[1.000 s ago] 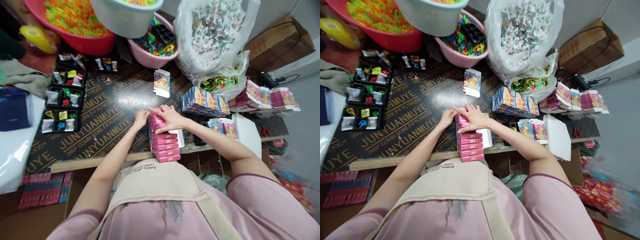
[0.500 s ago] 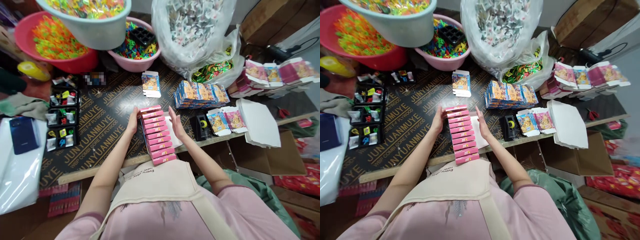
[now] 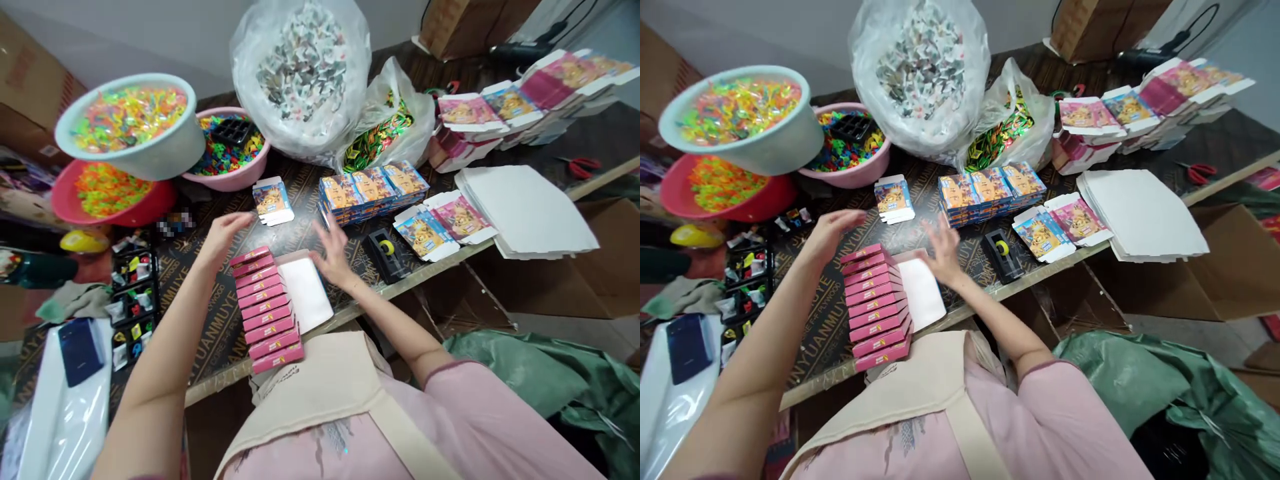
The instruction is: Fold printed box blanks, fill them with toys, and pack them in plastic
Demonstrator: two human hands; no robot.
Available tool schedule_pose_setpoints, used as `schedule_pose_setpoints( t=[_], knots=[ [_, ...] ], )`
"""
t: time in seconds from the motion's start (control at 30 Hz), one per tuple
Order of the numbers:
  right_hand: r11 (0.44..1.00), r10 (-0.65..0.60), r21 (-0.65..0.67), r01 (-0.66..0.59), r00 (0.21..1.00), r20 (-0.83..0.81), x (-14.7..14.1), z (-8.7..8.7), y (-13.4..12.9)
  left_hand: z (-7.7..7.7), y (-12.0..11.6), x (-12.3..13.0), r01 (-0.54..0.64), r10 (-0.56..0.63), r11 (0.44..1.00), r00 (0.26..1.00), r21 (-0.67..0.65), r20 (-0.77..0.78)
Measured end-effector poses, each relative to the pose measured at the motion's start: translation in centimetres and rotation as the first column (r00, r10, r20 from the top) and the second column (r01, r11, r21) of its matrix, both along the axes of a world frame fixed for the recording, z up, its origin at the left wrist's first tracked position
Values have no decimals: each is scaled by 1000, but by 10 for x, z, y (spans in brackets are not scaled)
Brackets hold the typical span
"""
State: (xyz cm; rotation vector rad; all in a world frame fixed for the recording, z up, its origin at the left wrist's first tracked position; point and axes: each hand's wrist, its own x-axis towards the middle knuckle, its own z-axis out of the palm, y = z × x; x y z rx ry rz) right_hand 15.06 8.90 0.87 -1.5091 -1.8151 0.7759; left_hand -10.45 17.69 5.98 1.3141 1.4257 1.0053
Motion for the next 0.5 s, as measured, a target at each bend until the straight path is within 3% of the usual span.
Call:
schedule_pose_setpoints(
  t=[0.07, 0.13, 0.2, 0.27, 0.37, 0.5],
  knots=[
    [977, -188, 139, 160, 959, 213, 36, 6, 26, -2, 35, 47, 36, -35, 999, 998, -39, 46],
    [950, -296, 203, 238, 895, 335, 59, 10, 51, -17, 63, 103, 109, -91, 960, 993, -259, 79],
    [941, -329, 211, 265, 860, 390, 71, 10, 69, -39, 81, 152, 128, -101, 871, 991, -475, 82],
    [945, -321, 200, 259, 856, 405, 75, 7, 79, -62, 87, 185, 96, -81, 820, 995, -564, 52],
    [956, -283, 190, 223, 871, 403, 78, 3, 83, -85, 87, 200, 122, -96, 837, 992, -533, 76],
    [958, -260, 211, 196, 902, 344, 79, -1, 83, -88, 82, 189, 167, -120, 867, 984, -469, 130]
  ],
)
